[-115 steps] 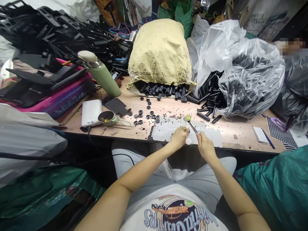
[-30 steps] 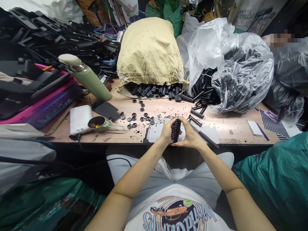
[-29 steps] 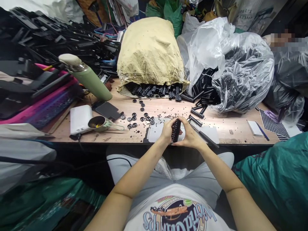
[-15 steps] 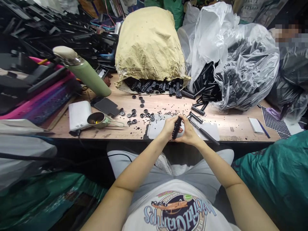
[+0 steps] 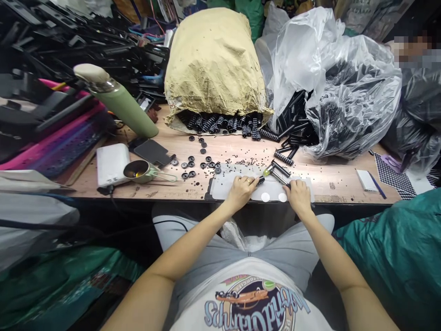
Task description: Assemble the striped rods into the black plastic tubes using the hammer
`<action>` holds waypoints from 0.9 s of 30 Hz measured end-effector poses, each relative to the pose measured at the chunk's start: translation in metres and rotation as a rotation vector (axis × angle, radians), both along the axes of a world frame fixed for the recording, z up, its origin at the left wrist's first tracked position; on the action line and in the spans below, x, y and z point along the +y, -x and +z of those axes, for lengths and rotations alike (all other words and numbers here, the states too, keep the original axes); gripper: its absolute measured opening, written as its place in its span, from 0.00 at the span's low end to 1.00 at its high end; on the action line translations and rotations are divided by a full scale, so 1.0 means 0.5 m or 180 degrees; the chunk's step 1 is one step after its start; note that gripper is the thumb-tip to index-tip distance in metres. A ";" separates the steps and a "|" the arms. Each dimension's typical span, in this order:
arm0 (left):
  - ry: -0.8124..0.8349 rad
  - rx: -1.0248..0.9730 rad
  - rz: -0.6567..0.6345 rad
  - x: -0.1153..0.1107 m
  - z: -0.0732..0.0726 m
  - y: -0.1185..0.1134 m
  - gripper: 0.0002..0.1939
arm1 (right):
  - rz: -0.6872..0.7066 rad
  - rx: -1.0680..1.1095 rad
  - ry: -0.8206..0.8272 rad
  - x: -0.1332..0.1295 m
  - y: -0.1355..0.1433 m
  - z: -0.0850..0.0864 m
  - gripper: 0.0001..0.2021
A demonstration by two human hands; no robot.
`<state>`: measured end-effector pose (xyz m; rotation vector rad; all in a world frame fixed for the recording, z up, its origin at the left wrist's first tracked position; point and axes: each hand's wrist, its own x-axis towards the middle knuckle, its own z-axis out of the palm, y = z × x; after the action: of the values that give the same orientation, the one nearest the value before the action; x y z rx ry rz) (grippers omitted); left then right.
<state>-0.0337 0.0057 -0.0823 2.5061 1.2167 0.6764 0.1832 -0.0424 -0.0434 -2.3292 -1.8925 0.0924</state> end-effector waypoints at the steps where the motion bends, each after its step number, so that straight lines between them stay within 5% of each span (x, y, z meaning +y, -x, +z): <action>1: -0.0053 0.0011 -0.0004 -0.001 0.003 0.003 0.18 | -0.0071 -0.0018 0.0167 -0.009 -0.011 0.011 0.12; 6: -0.0168 0.0206 0.0044 -0.008 0.014 0.005 0.20 | -0.0012 0.0786 0.0038 -0.063 0.011 0.039 0.16; 11: -0.0226 0.0507 0.0078 -0.020 0.005 -0.009 0.22 | 0.0125 0.0514 0.0617 -0.084 0.043 0.045 0.14; 16: -0.0354 0.0756 0.0046 -0.053 -0.003 -0.054 0.31 | 0.0444 0.1130 -0.0108 -0.087 0.085 0.088 0.19; 18: -0.0338 0.0807 0.0014 -0.057 -0.008 -0.064 0.33 | 0.0744 0.1081 0.0029 -0.088 0.114 0.089 0.19; 22: -0.0319 0.0702 -0.0122 -0.035 -0.012 -0.062 0.28 | 0.1032 0.0498 0.0800 -0.080 0.148 0.065 0.16; 27: 0.0226 0.0477 0.0182 -0.022 0.023 -0.062 0.19 | 0.0604 0.0430 0.0311 -0.053 0.103 0.059 0.17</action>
<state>-0.0026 -0.0052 -0.0709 2.5096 1.3432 0.4563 0.1316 -0.0687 -0.0141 -2.1342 -2.0777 0.3604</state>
